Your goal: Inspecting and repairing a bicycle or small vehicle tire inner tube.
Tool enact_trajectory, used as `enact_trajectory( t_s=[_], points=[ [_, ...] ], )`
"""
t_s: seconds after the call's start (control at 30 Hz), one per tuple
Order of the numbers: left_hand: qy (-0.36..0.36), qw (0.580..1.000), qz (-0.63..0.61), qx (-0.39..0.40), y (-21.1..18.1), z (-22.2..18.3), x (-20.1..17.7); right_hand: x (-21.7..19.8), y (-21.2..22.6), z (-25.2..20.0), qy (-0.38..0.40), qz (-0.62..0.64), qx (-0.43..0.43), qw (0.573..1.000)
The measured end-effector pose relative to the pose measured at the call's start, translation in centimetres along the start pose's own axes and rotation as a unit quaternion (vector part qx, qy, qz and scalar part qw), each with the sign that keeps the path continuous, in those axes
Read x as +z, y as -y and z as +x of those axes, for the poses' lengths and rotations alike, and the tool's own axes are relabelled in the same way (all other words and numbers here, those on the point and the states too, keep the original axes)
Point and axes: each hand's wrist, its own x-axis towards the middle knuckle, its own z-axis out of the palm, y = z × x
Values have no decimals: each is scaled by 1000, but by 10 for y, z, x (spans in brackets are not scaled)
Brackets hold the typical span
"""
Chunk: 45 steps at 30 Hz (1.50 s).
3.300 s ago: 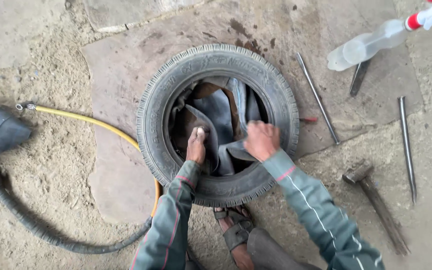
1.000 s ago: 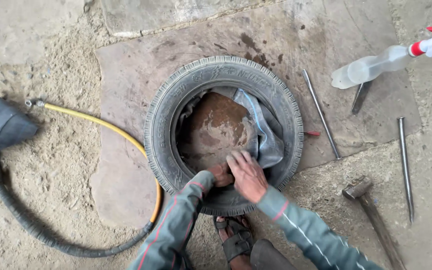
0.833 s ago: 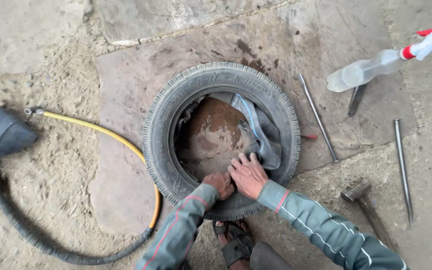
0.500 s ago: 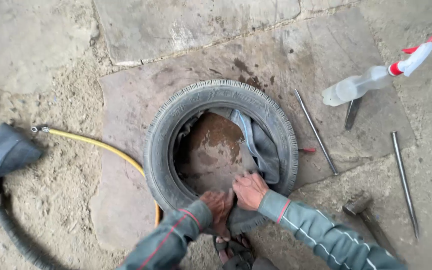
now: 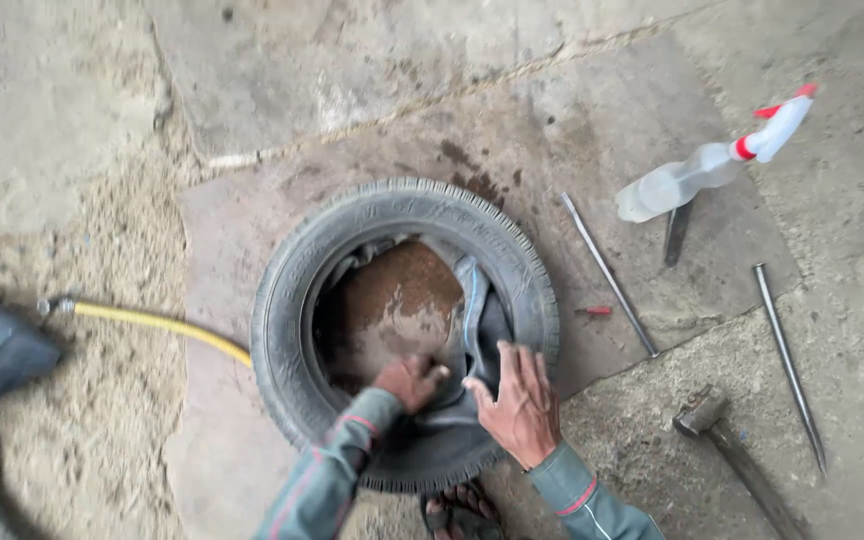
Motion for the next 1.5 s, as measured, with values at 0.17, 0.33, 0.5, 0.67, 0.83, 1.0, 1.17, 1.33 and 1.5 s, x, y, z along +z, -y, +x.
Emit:
enact_trajectory(
  t_s=[0.17,0.33,0.5,0.67,0.83,1.0,1.17,1.33,1.5],
  points=[
    [-27,993,-75,-82,-17,26,1,29,-21,14,67,-36,77,994],
    [-14,975,-186,-124,23,55,19,54,-42,27,-9,17,-24,1000],
    [57,960,-270,-45,25,71,-6,43,-48,54,-125,63,-124,982],
    [79,942,-323,48,25,74,-42,56,-49,55,-138,112,-91,980],
    [144,899,-407,76,30,31,-4,7,-29,19,-85,132,-17,987],
    [268,876,-380,128,9,28,-31,36,-75,-7,101,84,76,988],
    [95,956,-278,5,0,33,-24,33,-63,41,88,-58,-44,993],
    [9,986,-117,-118,-4,36,1,24,-50,37,65,-131,-118,982],
    [93,991,-67,-65,-5,23,19,12,-27,-6,208,-18,-5,978]
  ],
)
